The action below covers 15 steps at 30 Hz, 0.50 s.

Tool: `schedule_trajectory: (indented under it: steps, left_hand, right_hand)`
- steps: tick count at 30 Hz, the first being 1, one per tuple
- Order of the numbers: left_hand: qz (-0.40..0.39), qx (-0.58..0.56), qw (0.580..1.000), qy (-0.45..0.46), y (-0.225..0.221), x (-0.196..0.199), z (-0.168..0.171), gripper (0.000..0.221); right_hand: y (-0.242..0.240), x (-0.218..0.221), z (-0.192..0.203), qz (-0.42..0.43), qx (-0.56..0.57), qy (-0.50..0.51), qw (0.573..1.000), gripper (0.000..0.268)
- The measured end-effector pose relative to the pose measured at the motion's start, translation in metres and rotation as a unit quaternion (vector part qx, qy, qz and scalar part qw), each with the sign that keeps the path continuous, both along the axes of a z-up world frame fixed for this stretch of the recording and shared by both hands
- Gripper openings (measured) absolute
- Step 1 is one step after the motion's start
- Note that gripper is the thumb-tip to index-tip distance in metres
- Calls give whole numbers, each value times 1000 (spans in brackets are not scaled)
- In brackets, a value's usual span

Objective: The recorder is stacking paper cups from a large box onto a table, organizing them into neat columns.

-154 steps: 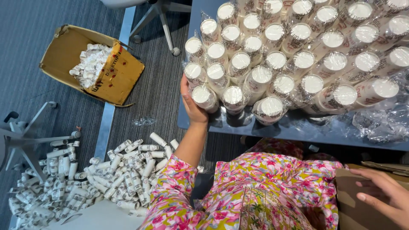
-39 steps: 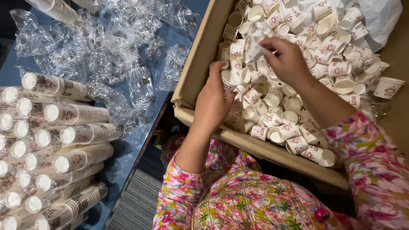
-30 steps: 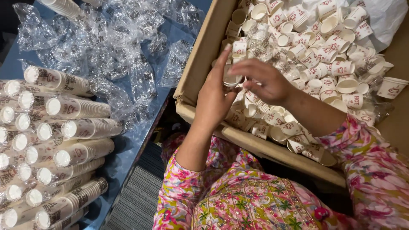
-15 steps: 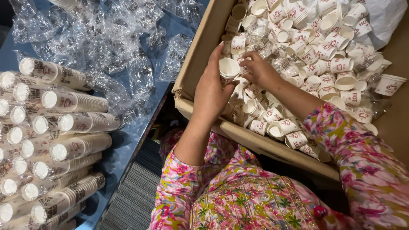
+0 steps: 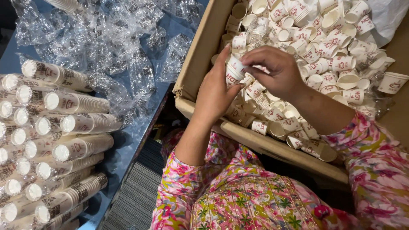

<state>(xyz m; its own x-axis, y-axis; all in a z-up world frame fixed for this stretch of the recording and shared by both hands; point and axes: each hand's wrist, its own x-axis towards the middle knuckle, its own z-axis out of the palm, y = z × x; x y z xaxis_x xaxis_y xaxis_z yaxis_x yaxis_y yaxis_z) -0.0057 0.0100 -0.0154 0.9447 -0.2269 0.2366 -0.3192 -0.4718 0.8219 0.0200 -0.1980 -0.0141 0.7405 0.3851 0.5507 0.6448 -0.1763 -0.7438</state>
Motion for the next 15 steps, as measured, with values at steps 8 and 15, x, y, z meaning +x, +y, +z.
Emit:
schedule_trajectory:
  steps: [8,15]
  left_hand:
    - [7,-60,998,7,5,-2,5,67]
    - [35,-36,999,-2,4,-2,1,57]
  right_hand:
    - [-4,34,-42,10,-2,75,997,20]
    - [-28,60,-124,-130,-568,190,790,75]
